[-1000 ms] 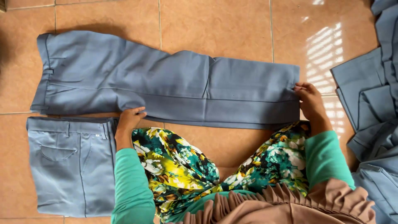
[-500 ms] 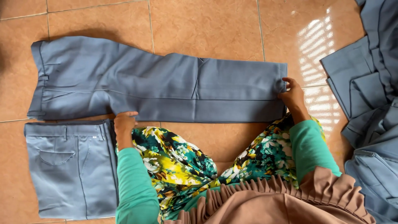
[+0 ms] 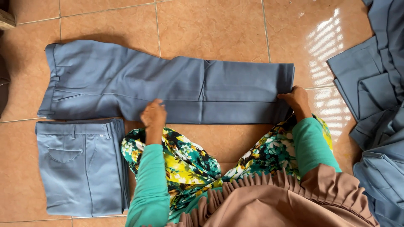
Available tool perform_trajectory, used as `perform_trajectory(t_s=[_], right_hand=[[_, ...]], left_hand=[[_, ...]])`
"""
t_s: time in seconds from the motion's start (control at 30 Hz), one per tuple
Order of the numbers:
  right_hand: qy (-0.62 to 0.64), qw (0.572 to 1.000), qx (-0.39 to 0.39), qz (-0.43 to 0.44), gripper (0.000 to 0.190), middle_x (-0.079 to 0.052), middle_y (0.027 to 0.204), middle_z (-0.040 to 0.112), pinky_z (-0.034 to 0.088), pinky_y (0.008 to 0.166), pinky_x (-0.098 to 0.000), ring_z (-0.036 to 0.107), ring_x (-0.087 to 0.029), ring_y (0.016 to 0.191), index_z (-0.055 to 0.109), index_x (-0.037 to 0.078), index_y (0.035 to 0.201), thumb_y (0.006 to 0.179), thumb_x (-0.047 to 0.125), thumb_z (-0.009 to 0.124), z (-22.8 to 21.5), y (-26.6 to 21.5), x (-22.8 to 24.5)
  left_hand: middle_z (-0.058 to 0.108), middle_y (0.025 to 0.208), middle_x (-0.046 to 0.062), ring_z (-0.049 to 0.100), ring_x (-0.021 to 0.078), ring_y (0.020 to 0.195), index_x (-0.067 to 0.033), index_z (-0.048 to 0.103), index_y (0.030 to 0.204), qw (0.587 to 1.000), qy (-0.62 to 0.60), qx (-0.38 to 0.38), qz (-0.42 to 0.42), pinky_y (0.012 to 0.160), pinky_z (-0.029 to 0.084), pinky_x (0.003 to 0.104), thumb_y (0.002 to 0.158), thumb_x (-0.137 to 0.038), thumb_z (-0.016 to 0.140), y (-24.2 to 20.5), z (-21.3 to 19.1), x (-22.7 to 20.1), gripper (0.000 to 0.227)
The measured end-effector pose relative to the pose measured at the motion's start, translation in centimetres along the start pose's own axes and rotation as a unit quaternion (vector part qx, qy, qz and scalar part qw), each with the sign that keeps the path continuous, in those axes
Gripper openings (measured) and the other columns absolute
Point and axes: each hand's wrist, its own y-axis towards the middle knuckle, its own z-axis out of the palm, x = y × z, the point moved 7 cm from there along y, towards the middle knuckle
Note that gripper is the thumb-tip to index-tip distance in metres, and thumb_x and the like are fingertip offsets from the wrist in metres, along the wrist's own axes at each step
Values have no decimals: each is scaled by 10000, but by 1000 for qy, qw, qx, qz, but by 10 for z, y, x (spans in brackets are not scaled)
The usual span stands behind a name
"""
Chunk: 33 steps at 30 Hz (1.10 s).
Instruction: Folding grey trousers on a tiled floor and placing them into a neat stack.
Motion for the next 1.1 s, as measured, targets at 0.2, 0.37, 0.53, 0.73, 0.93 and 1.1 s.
perform_trajectory(t_s=[0.2,0.37,0.53,0.73,0.93,1.1], right_hand=[[673,737,4,-55,523,15,1049,732,602,834,-237,707,-145,897,681,123,1248,741,184,795,-150,-130,117],[462,885,-59,17,392,14,971,703,575,704,-250,672,-94,825,647,150,1135,790,128,831,-135,-41,11],[486,867,-112,-1,379,71,968,669,573,704,-248,657,-61,839,584,217,1066,825,76,842,-188,-28,-7],[580,809,-92,-32,485,58,1025,762,660,795,-178,734,-64,857,716,220,1262,785,142,759,-275,-89,77],[592,795,-69,-118,679,34,1089,782,642,791,-195,739,-100,877,711,198,1343,692,25,797,-270,-126,206],[404,869,178,-222,728,7,1165,573,492,673,-242,598,-81,901,467,292,1511,850,210,761,-147,-162,311]], left_hand=[[635,1300,43,637,342,1135,-334,629,1309,966,-204,3,162,867,517,557,951,-304,620,-29,61,-102,360],[646,1250,101,640,326,1140,-169,612,1352,901,-304,-49,306,981,500,439,957,-164,615,-72,69,-173,395],[618,1251,128,648,367,1084,-189,589,1387,912,-277,40,300,894,523,496,970,-194,604,-98,105,-222,418],[509,1310,183,588,387,1070,-313,398,1548,911,-156,174,340,835,561,527,984,-267,630,-141,148,-291,612],[530,1247,225,552,486,1073,-267,497,1505,855,-163,233,434,877,502,603,968,-292,446,-176,152,-325,541],[663,901,15,659,163,783,-256,661,1334,629,-701,334,-45,729,594,352,954,-698,412,-49,214,-250,633]])
